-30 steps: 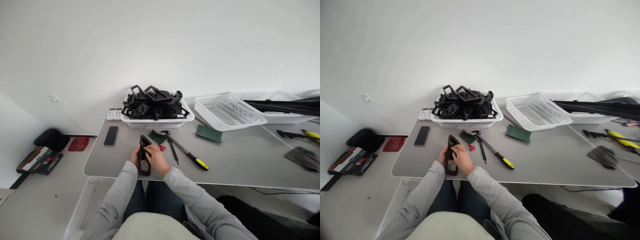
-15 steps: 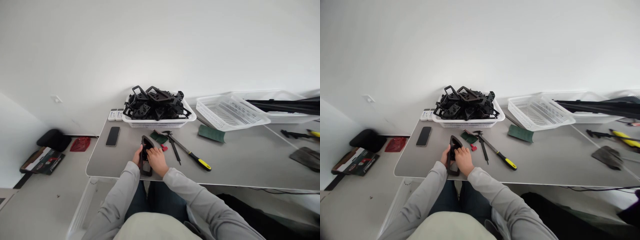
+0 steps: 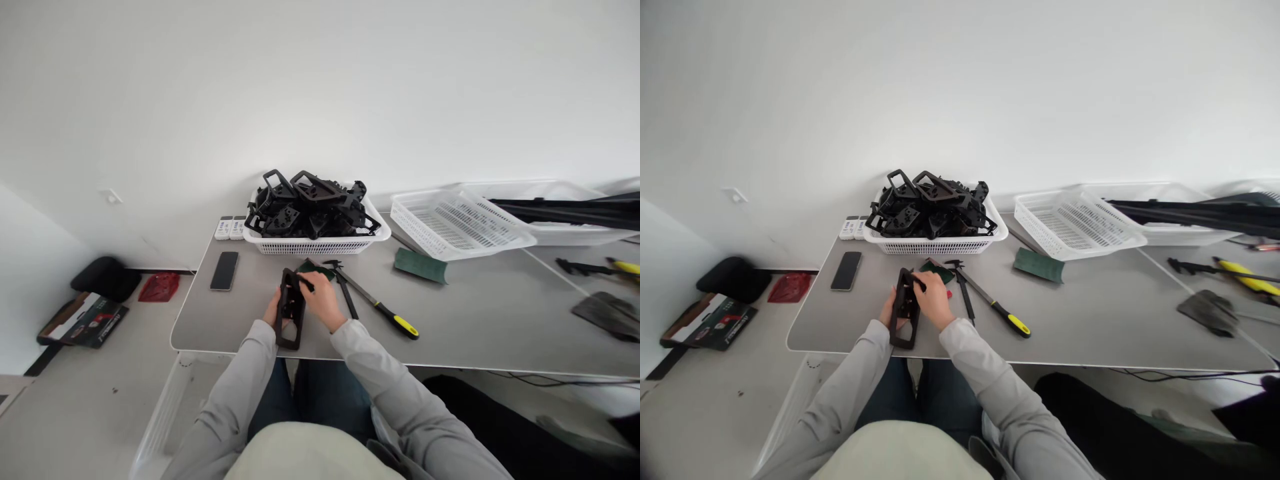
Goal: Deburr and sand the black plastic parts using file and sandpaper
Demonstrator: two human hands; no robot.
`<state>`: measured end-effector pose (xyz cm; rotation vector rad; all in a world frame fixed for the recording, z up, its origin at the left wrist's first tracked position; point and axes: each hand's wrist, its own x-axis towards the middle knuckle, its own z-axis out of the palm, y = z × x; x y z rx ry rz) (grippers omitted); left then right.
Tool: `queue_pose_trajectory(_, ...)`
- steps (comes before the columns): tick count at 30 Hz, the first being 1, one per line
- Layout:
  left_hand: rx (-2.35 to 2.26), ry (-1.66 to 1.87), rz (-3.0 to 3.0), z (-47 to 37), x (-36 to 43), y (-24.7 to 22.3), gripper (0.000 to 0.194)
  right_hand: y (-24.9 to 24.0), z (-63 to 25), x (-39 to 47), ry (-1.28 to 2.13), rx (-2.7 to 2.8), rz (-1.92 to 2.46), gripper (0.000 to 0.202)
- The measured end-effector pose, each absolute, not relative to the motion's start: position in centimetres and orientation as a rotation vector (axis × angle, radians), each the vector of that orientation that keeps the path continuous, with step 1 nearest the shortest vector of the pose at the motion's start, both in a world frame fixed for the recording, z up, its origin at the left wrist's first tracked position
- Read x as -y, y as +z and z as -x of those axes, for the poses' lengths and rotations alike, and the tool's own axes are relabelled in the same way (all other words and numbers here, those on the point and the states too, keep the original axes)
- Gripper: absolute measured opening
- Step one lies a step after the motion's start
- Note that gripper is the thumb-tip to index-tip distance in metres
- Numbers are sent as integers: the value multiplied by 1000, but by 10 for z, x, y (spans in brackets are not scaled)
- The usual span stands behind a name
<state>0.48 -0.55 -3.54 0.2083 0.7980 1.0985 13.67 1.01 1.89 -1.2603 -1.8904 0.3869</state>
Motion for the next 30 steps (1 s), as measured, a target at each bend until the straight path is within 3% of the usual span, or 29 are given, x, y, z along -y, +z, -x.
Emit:
queue_pose_trajectory(5, -794, 1095, -209, -6, 5, -36, 46, 23, -118, -21, 347, 1991, 1243, 30)
queue_pose_trajectory(15, -778, 977, -159, 0, 6, -31, 66, -10, -123, 43, 759, 2250, 1014, 40)
queue_pose_trajectory(23, -790, 1060, -191, -4, 4, -41, 53, -14, -157, 58, 867, 2481, 1076, 42)
queue_pose_trajectory(30, -821, 1156, -230, -4, 3, -43, 45, 2, -176, 14, 567, 2162, 1275, 36)
